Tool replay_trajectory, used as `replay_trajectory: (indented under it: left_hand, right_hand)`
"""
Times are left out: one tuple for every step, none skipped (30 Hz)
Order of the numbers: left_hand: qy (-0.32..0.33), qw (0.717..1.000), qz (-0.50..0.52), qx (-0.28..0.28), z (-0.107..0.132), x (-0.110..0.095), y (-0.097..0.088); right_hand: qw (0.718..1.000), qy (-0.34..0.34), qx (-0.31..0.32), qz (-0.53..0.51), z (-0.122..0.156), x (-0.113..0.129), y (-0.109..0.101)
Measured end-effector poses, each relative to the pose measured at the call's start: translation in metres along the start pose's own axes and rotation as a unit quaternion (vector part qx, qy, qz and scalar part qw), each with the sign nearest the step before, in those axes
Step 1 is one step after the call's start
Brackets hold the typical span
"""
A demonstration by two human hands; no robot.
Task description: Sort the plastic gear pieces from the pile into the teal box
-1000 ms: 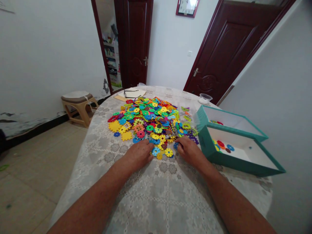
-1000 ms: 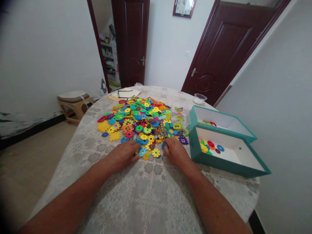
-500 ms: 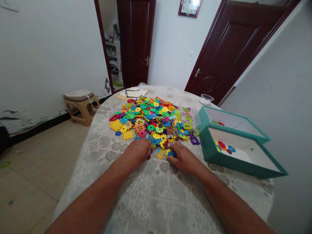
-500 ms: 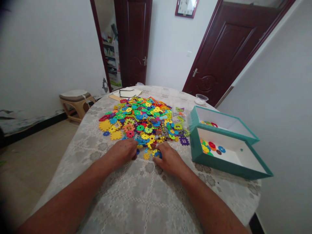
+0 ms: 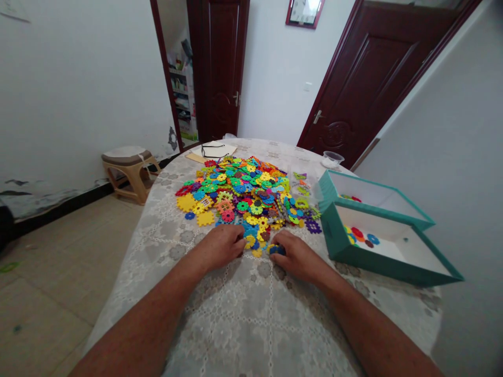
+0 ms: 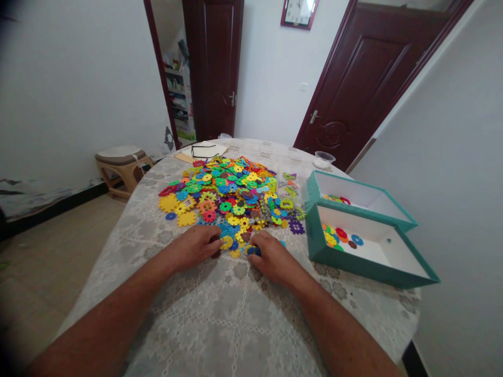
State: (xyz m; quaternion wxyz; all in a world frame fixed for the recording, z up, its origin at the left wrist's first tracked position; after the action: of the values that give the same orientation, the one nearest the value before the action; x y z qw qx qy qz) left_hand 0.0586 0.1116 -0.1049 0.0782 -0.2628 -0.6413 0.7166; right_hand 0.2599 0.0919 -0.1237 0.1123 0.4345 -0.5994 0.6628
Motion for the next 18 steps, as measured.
replay_trajectory:
  left_hand:
    - [-0.003, 1.000, -0.002, -0.001, 0.000, 0.000, 0.000]
    - [-0.005, 1.000, -0.004, -0.001, 0.000, 0.001, 0.001]
    - [-0.007, 1.000, -0.007, -0.001, 0.000, 0.001, 0.001]
    - [-0.008, 1.000, -0.010, 0.000, 0.000, 0.002, 0.001]
    - [-0.007, 1.000, -0.013, 0.000, 0.000, 0.002, 0.001]
    - [-0.005, 1.000, -0.015, 0.000, 0.000, 0.002, 0.002]
    - [-0.004, 1.000, -0.017, 0.000, 0.000, 0.002, 0.002]
    - [-0.004, 1.000, -0.019, -0.001, 0.000, 0.002, 0.002]
    - [-0.004, 1.000, -0.021, -0.002, 0.000, 0.002, 0.002]
    - [-0.004, 1.000, -0.025, -0.004, 0.000, 0.002, 0.002]
    - [-0.003, 1.000, -0.030, -0.008, -0.001, 0.001, 0.002]
    - [-0.001, 0.999, -0.037, -0.010, -0.001, 0.000, 0.003]
    - [0.002, 0.999, -0.044, -0.013, -0.001, -0.001, 0.003]
    - [0.004, 0.999, -0.052, -0.014, -0.001, -0.002, 0.003]
    - [0.005, 0.998, -0.059, -0.015, -0.001, -0.003, 0.003]
    - [0.005, 0.998, -0.064, -0.016, -0.001, -0.004, 0.004]
    - [0.005, 0.998, -0.067, -0.016, -0.001, -0.004, 0.004]
    - [0.005, 0.997, -0.069, -0.016, -0.001, -0.005, 0.005]
  right_hand:
    - [1.000, 0.005, 0.002, 0.004, 0.000, -0.002, -0.001]
    - [1.000, 0.015, 0.006, 0.004, 0.000, -0.005, -0.002]
    - [1.000, 0.028, 0.011, 0.001, 0.000, -0.008, -0.004]
    - [0.999, 0.039, 0.017, -0.006, 0.001, -0.011, -0.007]
    - [0.998, 0.048, 0.024, -0.017, 0.001, -0.014, -0.010]
    - [0.998, 0.053, 0.028, -0.032, 0.001, -0.015, -0.014]
    - [0.997, 0.054, 0.033, -0.050, 0.001, -0.016, -0.017]
    - [0.996, 0.052, 0.041, -0.067, 0.002, -0.017, -0.018]
    - [0.994, 0.050, 0.052, -0.079, 0.003, -0.017, -0.019]
    - [0.993, 0.052, 0.064, -0.083, 0.004, -0.016, -0.018]
    - [0.993, 0.057, 0.075, -0.077, 0.005, -0.016, -0.016]
    - [0.992, 0.063, 0.083, -0.064, 0.006, -0.016, -0.014]
    - [0.993, 0.066, 0.088, -0.046, 0.008, -0.016, -0.012]
    - [0.994, 0.066, 0.087, -0.025, 0.008, -0.015, -0.010]
    - [0.995, 0.062, 0.082, -0.005, 0.009, -0.013, -0.008]
    - [0.996, 0.056, 0.075, 0.011, 0.009, -0.011, -0.007]
    - [0.996, 0.048, 0.069, 0.021, 0.008, -0.009, -0.007]
    - [0.997, 0.042, 0.063, 0.026, 0.008, -0.008, -0.007]
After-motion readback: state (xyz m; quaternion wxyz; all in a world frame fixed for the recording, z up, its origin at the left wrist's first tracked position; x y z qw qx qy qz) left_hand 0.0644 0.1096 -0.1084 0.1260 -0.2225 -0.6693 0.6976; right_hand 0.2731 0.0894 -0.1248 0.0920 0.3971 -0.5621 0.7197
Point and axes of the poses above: each hand's wrist, its own z-axis away from the middle knuckle, its own y-axis out of the palm, x = y × z, the point moved 6 cm from there along -z, towards the middle knuckle, and after that the axes turned 14 degrees about -z, right-handed, at the moved point
